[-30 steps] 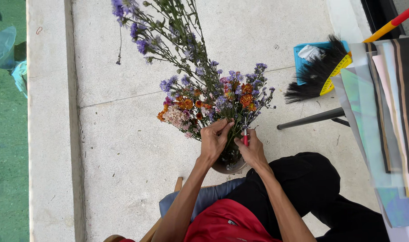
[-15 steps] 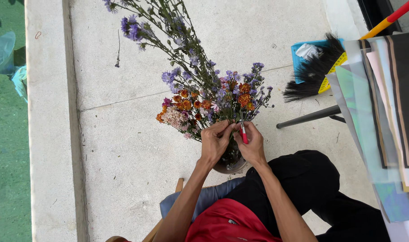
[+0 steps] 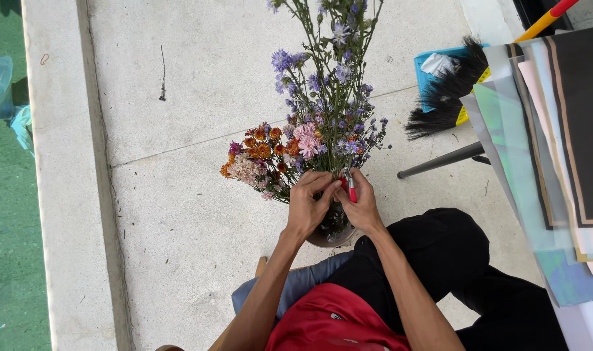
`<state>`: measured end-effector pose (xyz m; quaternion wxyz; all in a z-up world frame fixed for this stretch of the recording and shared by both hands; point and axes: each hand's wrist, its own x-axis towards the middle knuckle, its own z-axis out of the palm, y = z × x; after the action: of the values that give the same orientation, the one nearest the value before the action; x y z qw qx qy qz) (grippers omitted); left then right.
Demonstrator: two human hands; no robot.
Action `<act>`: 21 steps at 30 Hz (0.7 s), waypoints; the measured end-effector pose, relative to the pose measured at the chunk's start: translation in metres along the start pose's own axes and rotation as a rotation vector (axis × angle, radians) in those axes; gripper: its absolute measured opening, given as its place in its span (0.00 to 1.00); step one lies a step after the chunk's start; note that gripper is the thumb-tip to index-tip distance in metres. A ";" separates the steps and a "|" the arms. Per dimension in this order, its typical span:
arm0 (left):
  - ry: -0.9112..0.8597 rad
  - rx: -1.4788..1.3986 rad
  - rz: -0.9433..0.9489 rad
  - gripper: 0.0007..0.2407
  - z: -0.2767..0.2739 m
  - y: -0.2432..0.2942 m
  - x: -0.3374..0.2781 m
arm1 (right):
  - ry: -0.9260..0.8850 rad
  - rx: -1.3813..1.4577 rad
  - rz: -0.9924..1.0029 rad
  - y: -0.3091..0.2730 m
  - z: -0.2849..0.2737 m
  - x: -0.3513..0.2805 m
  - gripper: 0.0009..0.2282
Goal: The person trims individual flower stems using shears and places them onto a white table to organize a bouquet, alternating between picking flowers from a vase and trimming them on the table.
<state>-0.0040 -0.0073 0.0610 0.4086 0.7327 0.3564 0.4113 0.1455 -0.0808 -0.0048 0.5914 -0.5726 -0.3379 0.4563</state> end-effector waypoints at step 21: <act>0.097 -0.125 -0.061 0.05 0.004 -0.015 0.007 | -0.018 -0.527 0.414 -0.049 -0.009 -0.026 0.23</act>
<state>-0.0001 0.0036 0.0482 0.4483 0.6738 0.3716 0.4549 0.1517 -0.1046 0.0456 0.3147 -0.7582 -0.3260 0.4689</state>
